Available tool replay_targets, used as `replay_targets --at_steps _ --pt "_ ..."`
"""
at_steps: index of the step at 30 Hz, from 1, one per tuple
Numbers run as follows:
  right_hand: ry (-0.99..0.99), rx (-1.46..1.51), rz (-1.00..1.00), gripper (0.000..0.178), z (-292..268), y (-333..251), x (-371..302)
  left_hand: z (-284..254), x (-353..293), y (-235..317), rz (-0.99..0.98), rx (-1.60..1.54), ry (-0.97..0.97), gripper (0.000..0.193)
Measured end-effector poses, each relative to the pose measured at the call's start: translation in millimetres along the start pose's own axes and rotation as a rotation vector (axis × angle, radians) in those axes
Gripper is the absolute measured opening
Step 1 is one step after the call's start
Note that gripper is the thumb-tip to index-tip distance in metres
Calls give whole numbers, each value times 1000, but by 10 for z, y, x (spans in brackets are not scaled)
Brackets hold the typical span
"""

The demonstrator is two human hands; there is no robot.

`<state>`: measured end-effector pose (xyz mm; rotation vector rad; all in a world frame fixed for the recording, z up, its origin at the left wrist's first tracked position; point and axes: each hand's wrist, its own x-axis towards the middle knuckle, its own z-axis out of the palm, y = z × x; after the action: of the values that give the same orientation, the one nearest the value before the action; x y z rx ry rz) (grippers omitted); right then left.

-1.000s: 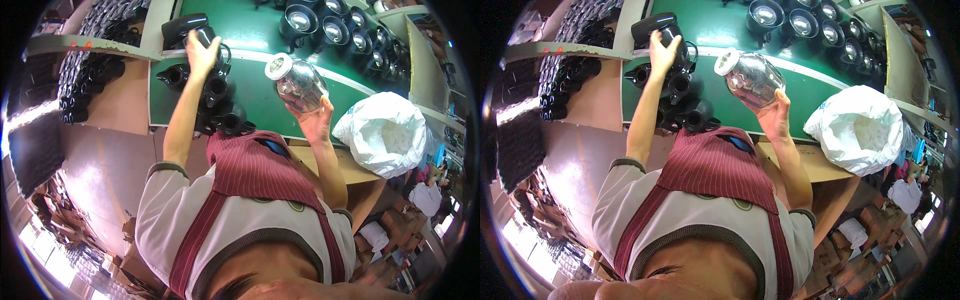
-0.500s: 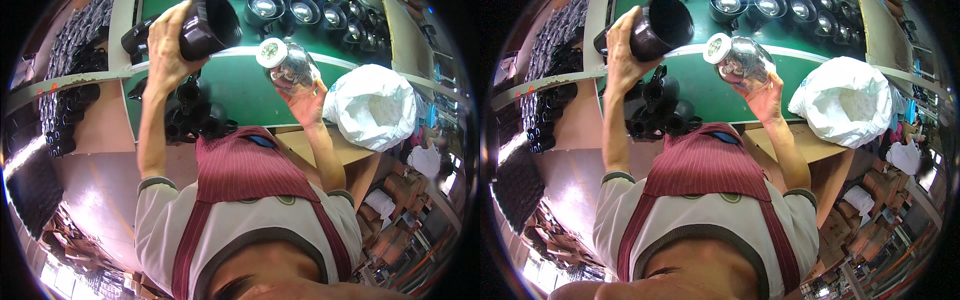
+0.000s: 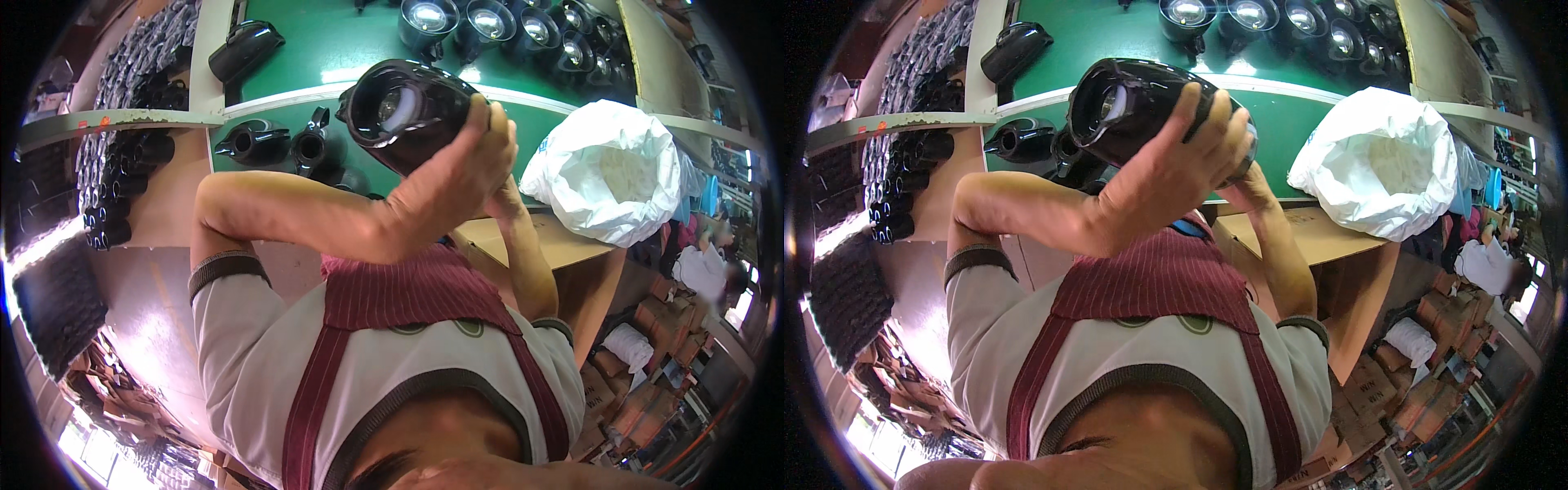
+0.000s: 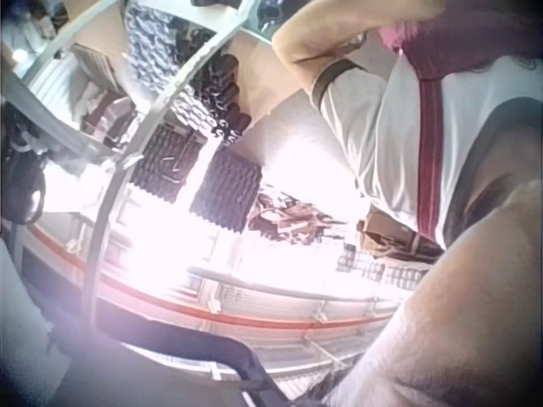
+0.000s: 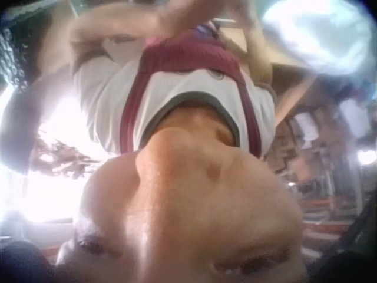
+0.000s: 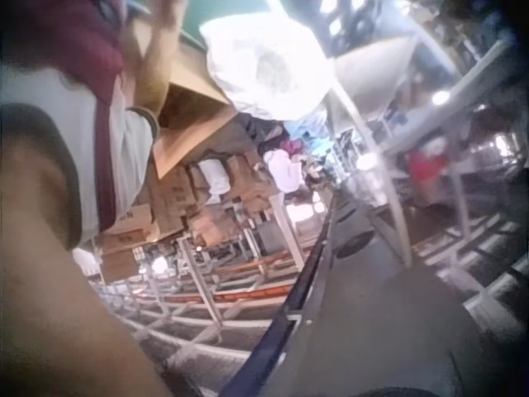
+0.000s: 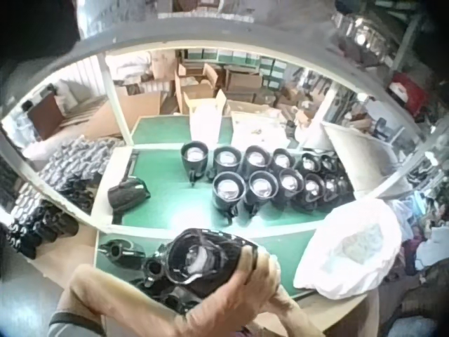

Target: The person repeatedly picks up black kettles, inserts a white circular gasket into the opening, and places a metal heating element inside. The person then places the assembled kettles on a green table.

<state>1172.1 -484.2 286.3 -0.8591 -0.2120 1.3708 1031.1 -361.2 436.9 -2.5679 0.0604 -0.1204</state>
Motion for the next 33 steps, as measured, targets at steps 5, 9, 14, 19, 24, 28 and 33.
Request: replay_targets --at_steps 5,9,14,19,24,28,33 --pt "6 34 -127 70 25 -178 -12 -228 54 20 2 108 10 54" --pt "14 34 -157 65 15 -188 -16 -268 66 -7 11 143 26 55" --pt "26 11 -188 59 28 -209 -10 -258 -17 23 26 209 50 57" --pt "48 -5 -226 53 33 -246 46 -245 -91 -33 138 311 50 64" --pt "79 -52 -278 47 71 -283 41 -103 -73 -82 18 236 130 65" --pt "137 -167 -398 43 138 -355 64 274 -12 -145 -158 -198 357 67" --pt "193 -765 -750 41 790 -439 491 1359 -96 -339 -569 -830 576 112"
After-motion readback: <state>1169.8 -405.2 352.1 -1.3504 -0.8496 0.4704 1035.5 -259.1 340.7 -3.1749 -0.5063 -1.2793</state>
